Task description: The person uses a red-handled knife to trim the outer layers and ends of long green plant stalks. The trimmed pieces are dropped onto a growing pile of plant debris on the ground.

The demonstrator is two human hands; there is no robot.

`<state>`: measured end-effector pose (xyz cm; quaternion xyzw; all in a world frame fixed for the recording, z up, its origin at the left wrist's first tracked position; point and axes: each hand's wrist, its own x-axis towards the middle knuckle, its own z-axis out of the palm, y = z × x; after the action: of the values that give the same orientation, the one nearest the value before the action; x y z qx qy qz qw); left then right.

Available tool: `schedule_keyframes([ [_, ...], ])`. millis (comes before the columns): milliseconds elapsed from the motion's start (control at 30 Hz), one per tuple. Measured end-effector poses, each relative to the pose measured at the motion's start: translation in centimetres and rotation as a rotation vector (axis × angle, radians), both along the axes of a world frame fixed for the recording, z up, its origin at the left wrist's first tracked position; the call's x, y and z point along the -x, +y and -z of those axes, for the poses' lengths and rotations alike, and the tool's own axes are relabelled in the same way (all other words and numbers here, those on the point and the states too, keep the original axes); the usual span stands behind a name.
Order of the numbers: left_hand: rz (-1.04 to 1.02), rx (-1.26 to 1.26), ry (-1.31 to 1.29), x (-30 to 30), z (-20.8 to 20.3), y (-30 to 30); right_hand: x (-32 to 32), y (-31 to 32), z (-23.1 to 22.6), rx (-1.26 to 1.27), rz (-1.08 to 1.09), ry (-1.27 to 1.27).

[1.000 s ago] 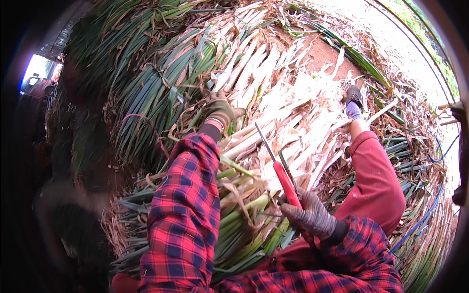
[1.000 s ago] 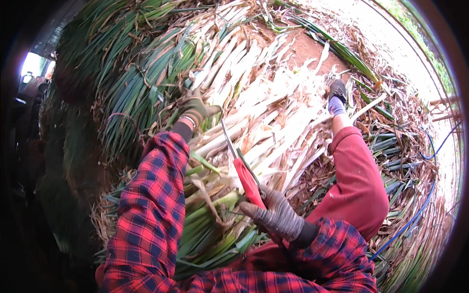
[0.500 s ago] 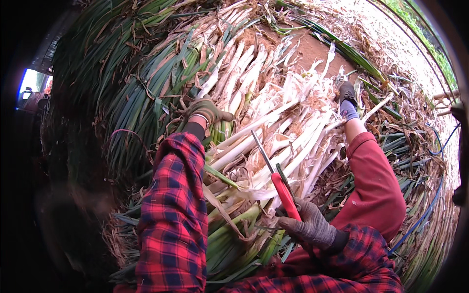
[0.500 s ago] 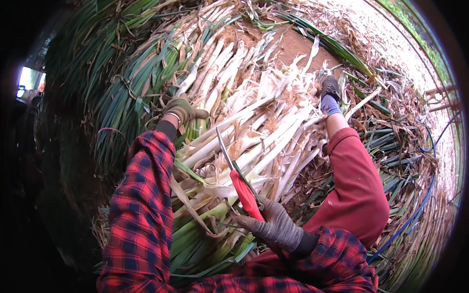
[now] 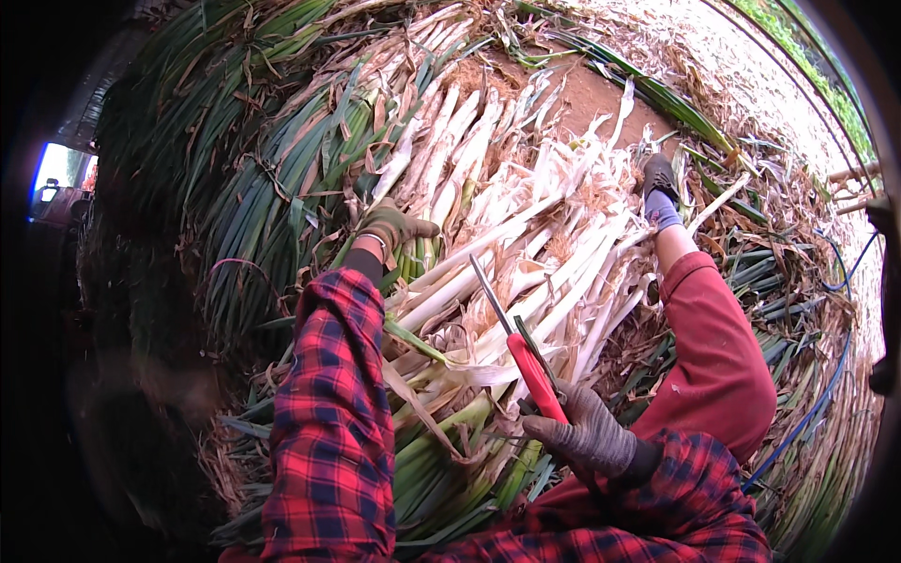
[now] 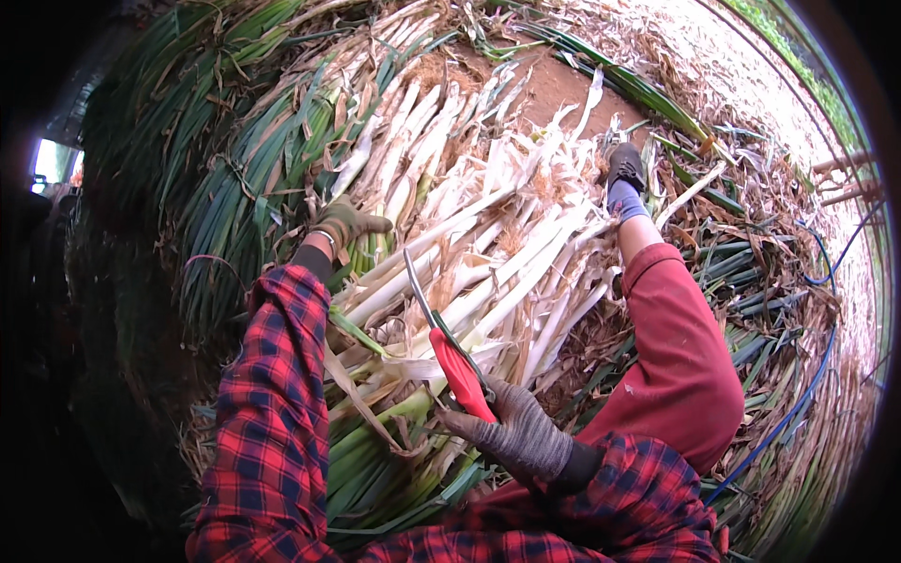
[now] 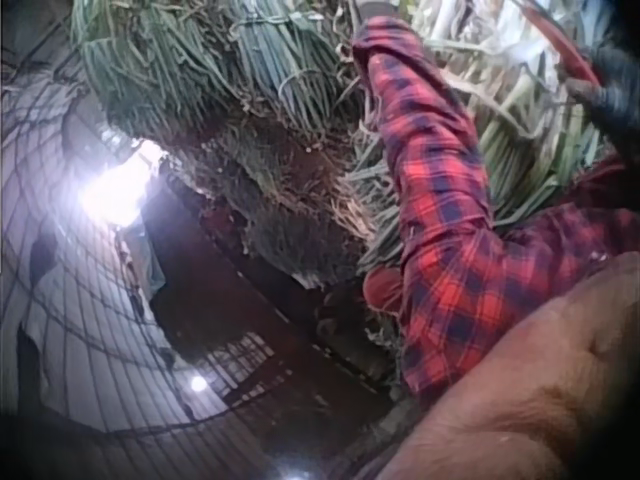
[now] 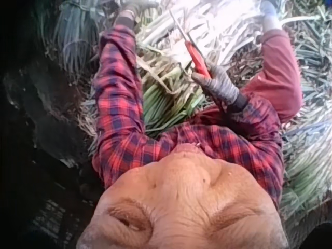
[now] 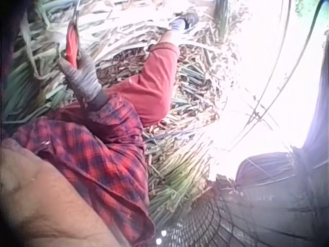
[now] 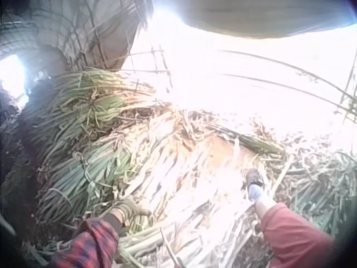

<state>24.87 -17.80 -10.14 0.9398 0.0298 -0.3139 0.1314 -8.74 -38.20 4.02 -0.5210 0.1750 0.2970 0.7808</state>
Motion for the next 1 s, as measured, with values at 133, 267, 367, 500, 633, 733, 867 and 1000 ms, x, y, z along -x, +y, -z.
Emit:
schedule_keyframes([
  [133, -0.008, -0.193, 0.083, -0.3, -1.0, -0.3, 0.4, 0.2, 0.0, -0.002, -0.027, 0.000],
  [267, -0.036, -0.017, -0.082, 1.7, -3.3, -0.4, 0.8, -0.4, 0.2, -0.039, -0.003, 0.057],
  [367, -0.065, -0.041, -0.294, 2.6, -5.0, 1.5, 1.3, -0.6, 0.3, -0.050, 0.006, -0.004],
  [500, 0.038, 0.001, -0.547, 6.9, -8.7, 1.3, 2.0, -1.1, 0.5, -0.024, 0.011, -0.058],
  [633, 0.080, 0.333, -0.750, 8.7, -10.4, 3.3, 2.8, -1.0, 0.8, 0.033, -0.024, -0.118],
  [733, 0.020, 0.355, -0.776, 10.2, -12.6, 4.1, 3.2, -0.8, 0.3, 0.026, -0.043, -0.156],
  [867, 0.138, 0.264, -0.829, 14.4, -17.0, 2.6, 3.4, -0.9, -0.3, 0.027, -0.016, -0.174],
  [1000, 0.308, 0.301, -0.882, 17.1, -21.5, 2.2, 3.8, -1.0, -1.3, -0.054, -0.006, -0.139],
])
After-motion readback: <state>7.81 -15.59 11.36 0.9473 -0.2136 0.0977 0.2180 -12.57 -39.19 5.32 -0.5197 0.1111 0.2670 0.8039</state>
